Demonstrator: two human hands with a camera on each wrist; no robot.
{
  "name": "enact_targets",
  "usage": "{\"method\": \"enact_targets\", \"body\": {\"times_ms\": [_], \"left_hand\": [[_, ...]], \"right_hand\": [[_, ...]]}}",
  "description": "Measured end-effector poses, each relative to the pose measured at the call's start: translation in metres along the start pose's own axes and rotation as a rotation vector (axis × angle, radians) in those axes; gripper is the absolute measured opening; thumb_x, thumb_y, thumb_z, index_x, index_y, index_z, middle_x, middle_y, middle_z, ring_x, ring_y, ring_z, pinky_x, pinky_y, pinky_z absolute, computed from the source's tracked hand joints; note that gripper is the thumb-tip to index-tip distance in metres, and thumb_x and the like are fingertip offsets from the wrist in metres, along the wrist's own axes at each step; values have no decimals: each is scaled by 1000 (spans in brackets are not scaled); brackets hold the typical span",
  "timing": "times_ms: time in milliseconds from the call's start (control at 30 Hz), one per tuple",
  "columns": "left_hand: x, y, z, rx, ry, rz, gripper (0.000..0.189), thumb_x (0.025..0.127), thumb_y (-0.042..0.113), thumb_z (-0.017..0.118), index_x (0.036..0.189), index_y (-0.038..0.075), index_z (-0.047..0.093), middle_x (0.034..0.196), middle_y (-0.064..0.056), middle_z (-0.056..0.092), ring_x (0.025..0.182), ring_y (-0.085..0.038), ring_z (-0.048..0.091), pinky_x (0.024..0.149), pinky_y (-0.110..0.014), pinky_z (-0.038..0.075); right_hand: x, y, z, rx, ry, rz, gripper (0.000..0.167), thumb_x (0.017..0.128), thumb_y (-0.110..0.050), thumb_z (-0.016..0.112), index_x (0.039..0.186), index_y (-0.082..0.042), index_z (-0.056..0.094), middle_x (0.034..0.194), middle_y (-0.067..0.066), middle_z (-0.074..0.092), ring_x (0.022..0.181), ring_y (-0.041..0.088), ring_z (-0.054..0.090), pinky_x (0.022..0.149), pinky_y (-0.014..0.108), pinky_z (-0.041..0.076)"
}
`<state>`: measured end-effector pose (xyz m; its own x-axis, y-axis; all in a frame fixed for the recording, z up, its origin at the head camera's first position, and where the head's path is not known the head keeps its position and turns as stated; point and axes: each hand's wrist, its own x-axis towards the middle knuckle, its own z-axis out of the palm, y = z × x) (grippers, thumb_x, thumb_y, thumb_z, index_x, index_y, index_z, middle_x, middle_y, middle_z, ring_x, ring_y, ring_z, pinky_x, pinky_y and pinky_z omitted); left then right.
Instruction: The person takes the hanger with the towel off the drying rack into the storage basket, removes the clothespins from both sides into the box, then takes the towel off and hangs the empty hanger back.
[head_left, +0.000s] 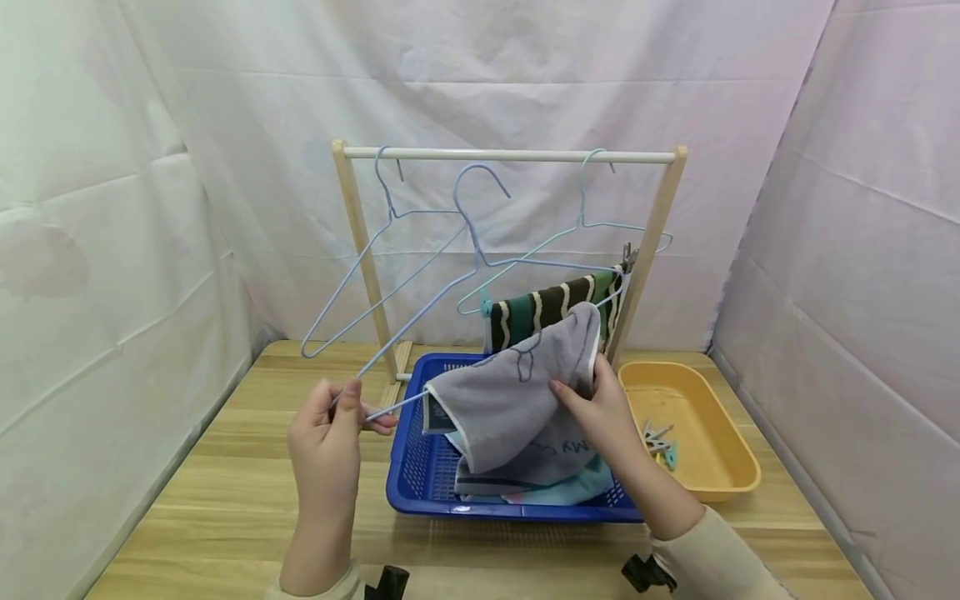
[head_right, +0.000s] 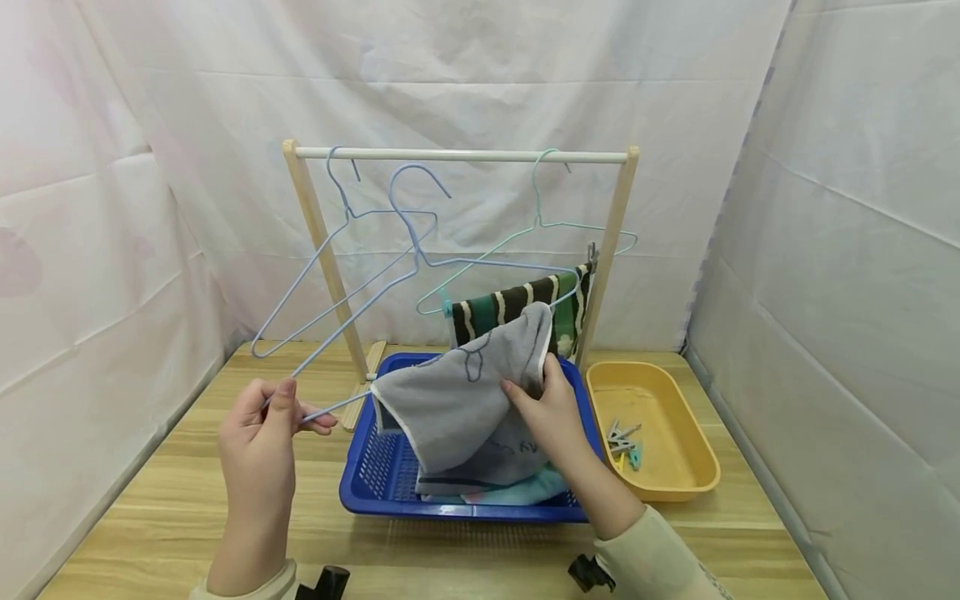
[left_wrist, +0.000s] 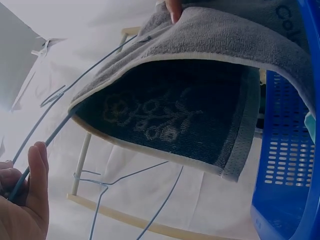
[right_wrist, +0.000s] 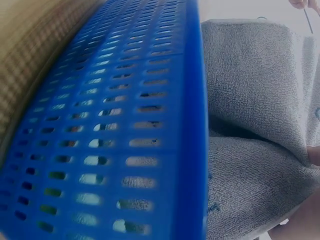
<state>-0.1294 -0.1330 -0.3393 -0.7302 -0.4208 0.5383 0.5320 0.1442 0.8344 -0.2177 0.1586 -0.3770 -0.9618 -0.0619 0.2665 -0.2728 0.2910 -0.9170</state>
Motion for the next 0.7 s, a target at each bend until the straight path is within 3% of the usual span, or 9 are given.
{"method": "enact_targets", "body": {"times_ms": [333, 700], "left_hand": [[1, -1, -4, 17, 23, 33, 32, 101, 12, 54, 78, -10, 50, 58, -15, 58, 50, -16, 65, 48, -27, 56], [3, -1, -8, -11, 49, 17, 32, 100, 13, 55, 79, -10, 51, 58, -15, 60, 49, -15, 64, 49, -25, 55]], "right_hand": [[-3, 10, -10, -90, 5, 7, 57, 92, -22, 71, 136, -3, 39, 135, 20, 50, 127, 34, 47, 101, 55, 42], [-2, 18, -15, -182, -12, -30, 51, 91, -12, 71, 133, -2, 44, 131, 22, 53, 122, 38, 52, 97, 56, 46]]}}
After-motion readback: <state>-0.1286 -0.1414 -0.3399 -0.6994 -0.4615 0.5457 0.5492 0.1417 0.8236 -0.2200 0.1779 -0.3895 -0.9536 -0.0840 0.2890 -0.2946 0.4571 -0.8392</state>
